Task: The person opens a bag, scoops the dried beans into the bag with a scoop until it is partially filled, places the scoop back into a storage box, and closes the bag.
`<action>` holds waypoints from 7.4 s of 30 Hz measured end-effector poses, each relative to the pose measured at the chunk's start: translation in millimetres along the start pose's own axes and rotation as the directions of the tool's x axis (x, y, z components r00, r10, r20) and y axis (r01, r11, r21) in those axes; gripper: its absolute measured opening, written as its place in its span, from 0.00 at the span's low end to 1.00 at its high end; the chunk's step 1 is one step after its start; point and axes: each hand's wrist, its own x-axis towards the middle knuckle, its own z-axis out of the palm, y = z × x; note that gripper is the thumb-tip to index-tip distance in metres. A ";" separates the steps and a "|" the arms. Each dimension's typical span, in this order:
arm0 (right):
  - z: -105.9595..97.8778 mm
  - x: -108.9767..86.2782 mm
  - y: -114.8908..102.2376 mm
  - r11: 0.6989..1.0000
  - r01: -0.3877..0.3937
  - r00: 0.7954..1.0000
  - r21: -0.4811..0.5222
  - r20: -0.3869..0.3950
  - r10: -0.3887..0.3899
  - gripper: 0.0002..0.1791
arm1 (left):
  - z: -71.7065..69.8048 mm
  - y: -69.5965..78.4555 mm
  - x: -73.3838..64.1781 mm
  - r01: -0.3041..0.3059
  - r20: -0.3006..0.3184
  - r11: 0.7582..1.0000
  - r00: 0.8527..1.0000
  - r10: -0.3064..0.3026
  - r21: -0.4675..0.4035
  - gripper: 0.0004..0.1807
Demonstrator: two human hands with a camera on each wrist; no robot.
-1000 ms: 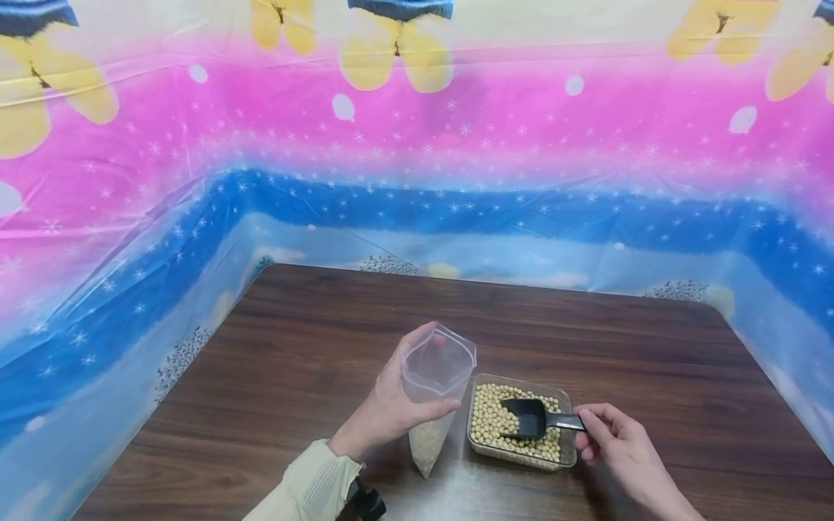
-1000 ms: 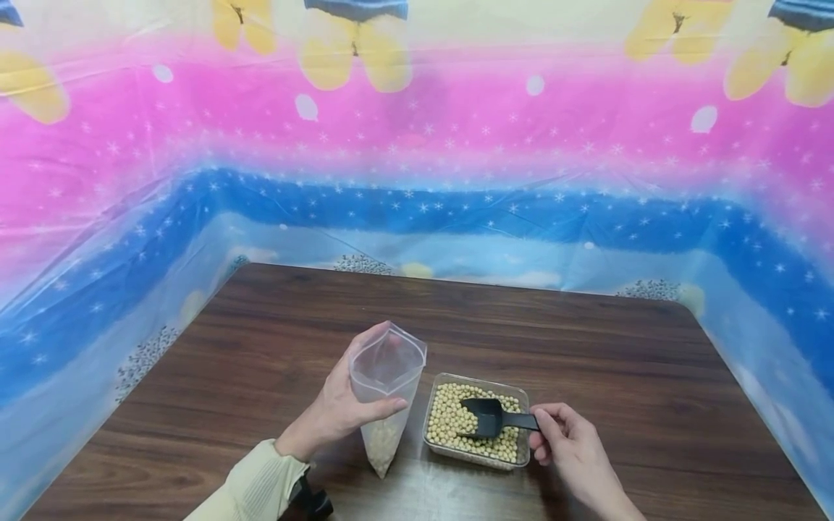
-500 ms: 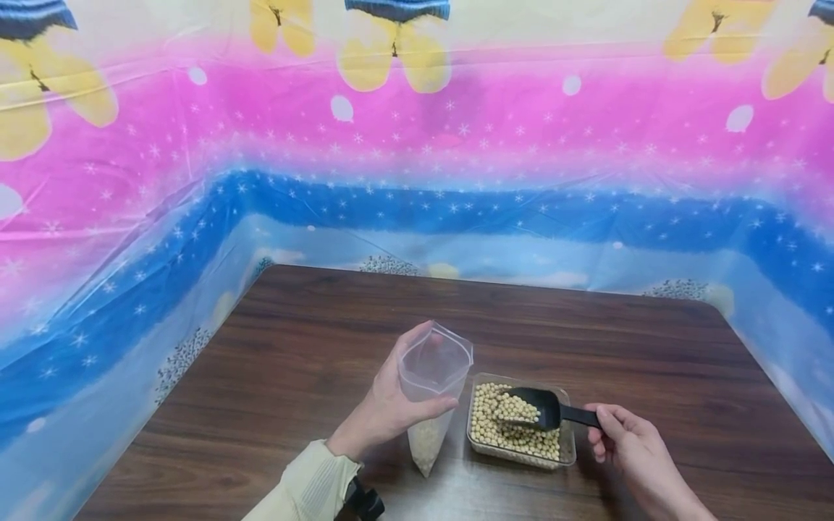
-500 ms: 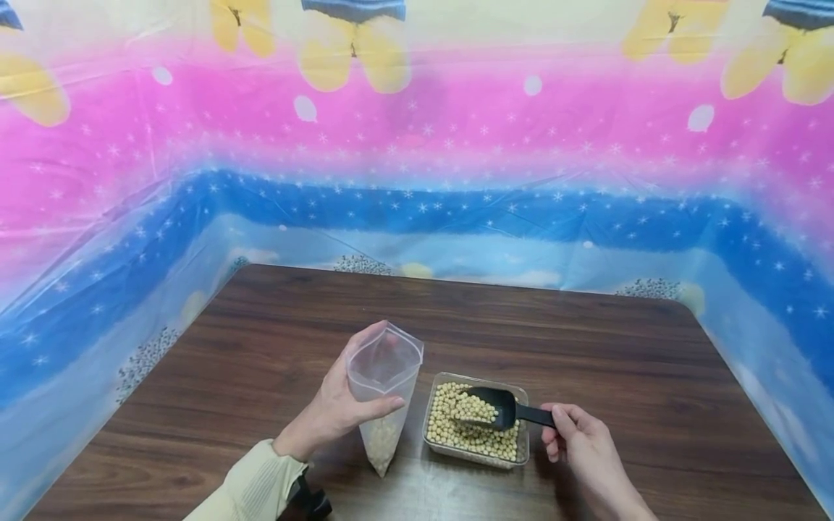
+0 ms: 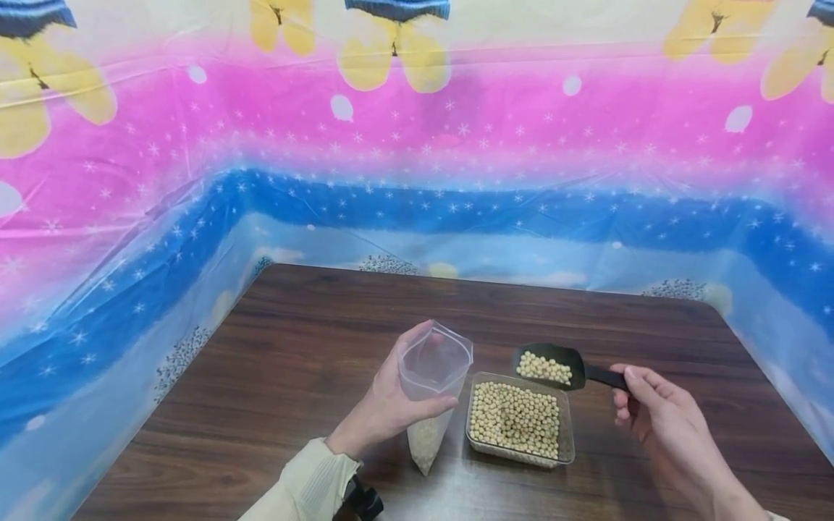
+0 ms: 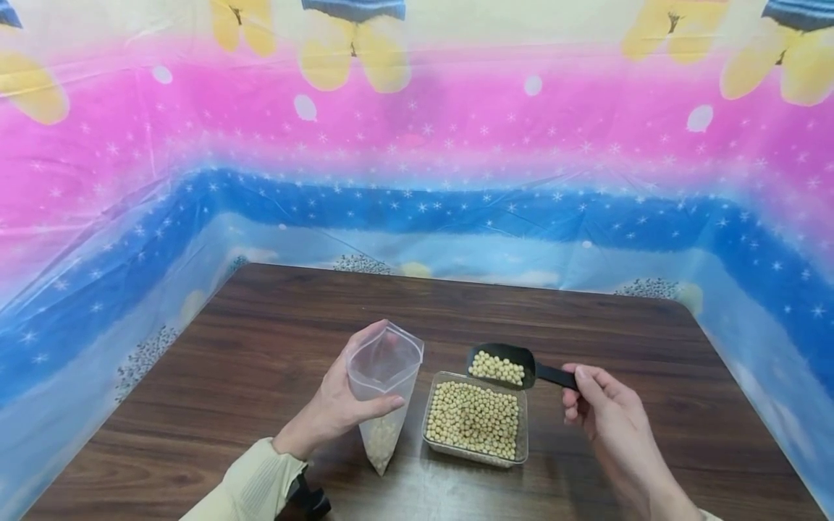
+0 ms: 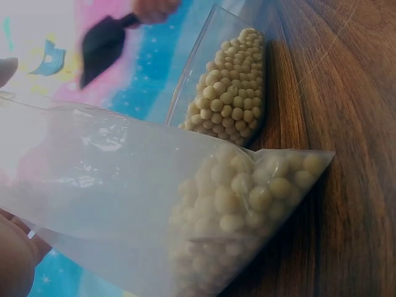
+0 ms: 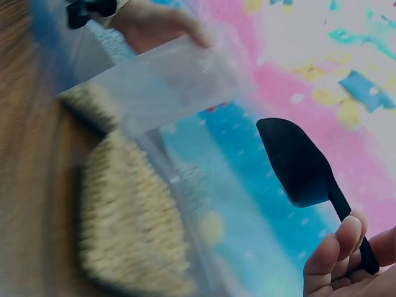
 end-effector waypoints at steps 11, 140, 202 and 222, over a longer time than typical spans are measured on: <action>46.6 1.6 -64.4 0.965 0.239 0.953 0.112 0.166 -0.255 0.15 | 1.4 1.6 0.8 0.032 -0.005 0.999 0.999 -0.032 0.017 0.54; 57.3 -14.3 -63.7 0.629 0.461 0.841 -0.626 0.082 -0.535 0.20 | 1.2 4.4 -2.6 0.075 -0.020 0.997 0.997 -0.074 0.018 0.52; 4.7 -3.3 -31.0 0.988 0.137 0.980 0.074 0.136 -0.146 0.20 | -1.1 3.6 -4.0 0.032 -0.032 0.999 0.999 -0.032 0.007 0.50; 104.3 1.3 -81.8 0.751 0.537 0.843 -0.384 0.202 -0.499 0.16 | -1.2 4.1 -1.2 0.075 -0.027 0.997 0.997 -0.074 0.025 0.51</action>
